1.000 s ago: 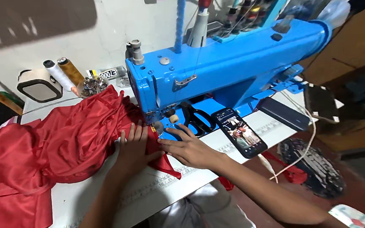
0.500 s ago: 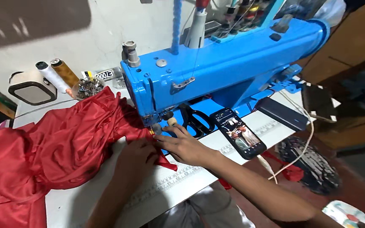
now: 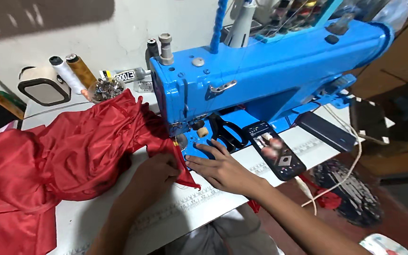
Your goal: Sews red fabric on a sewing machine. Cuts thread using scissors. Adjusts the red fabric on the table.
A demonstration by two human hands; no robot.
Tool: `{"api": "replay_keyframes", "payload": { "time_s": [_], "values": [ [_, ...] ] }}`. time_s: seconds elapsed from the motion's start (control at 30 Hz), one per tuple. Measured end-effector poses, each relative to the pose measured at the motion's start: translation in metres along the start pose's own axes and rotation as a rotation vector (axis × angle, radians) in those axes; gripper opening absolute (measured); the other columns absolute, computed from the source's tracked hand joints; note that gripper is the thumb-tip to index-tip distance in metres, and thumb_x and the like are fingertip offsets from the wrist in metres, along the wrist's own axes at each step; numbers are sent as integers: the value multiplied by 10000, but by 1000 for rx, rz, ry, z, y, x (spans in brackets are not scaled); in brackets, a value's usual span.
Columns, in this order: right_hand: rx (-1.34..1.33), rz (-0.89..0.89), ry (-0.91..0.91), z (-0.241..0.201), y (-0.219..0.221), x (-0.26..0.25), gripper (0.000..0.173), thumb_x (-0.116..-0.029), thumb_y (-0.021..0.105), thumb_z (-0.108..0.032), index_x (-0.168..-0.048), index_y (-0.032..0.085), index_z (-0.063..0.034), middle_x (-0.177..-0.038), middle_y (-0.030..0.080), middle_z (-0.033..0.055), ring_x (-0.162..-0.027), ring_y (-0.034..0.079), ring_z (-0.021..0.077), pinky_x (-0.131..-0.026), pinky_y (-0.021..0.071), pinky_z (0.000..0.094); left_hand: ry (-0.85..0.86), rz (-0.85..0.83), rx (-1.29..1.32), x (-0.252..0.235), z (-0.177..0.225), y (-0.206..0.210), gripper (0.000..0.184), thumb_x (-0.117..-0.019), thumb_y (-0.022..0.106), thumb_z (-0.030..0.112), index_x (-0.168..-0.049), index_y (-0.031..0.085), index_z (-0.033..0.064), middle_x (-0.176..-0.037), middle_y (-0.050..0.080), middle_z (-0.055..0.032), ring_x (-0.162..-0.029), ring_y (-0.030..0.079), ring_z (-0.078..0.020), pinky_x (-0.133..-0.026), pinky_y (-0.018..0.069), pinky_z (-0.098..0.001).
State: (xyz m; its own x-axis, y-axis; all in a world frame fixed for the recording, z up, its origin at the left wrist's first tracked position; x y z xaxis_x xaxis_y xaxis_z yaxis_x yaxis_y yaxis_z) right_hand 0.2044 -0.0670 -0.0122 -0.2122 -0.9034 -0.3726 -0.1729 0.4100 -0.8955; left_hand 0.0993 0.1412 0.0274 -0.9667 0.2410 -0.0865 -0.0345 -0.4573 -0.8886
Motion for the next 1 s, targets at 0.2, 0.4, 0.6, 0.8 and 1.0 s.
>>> {"api": "replay_keyframes", "payload": {
  "time_s": [0.2, 0.4, 0.6, 0.8, 1.0],
  "values": [
    [-50, -23, -37, -2, 2, -4, 396, -1093, 404, -271, -1379, 665, -186, -1465, 611, -38, -1455, 453, 328, -1141, 291, 695, -2, -34, 28, -1, -1, -3, 199, -977, 626, 146, -1020, 811, 84, -1057, 716, -141, -1053, 668, -325, -900, 536, -510],
    [-43, -36, -44, -4, 0, -10, 360, -1093, 413, -258, -1290, 700, -167, -1451, 621, -16, -1442, 464, 347, -1139, 306, 684, -76, -45, 35, -1, 0, -6, 186, -978, 642, 173, -1019, 801, 85, -1078, 722, -126, -1064, 679, -301, -917, 539, -515],
    [-79, -53, -47, -3, 4, -12, 318, -1074, 447, -214, -1271, 697, -200, -1451, 615, 28, -1427, 470, 380, -1146, 291, 702, -211, 161, -43, -6, -10, -2, 153, -949, 688, 188, -991, 762, 61, -1007, 714, -138, -962, 697, -315, -861, 558, -553],
    [-57, -25, -65, -4, 7, -10, 336, -1050, 475, -144, -1280, 696, -251, -1438, 619, 44, -1403, 489, 394, -1135, 304, 704, -247, 174, -57, -5, -14, -1, 236, -906, 751, 224, -1046, 743, 34, -1065, 697, -189, -1049, 664, -389, -912, 517, -605],
    [-31, -18, -34, -3, 6, -14, 339, -1029, 488, -117, -1263, 703, -234, -1446, 618, 32, -1393, 505, 382, -1119, 332, 693, -262, 191, -65, -7, -15, 0, 242, -934, 728, 271, -1021, 754, 46, -1021, 710, -159, -1006, 678, -352, -893, 521, -581]
  ]
}}
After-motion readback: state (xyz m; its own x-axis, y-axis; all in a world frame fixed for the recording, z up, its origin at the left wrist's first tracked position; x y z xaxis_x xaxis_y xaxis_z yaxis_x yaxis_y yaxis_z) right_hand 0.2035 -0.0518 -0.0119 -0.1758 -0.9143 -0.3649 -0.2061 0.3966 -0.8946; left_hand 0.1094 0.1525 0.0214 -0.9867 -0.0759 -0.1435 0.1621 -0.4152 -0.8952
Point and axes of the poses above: each hand's wrist, its own x-axis away from the middle knuckle, its own y-axis out of the palm, z = x × y, the point moved 2 cm from there along -x, towards the middle knuckle
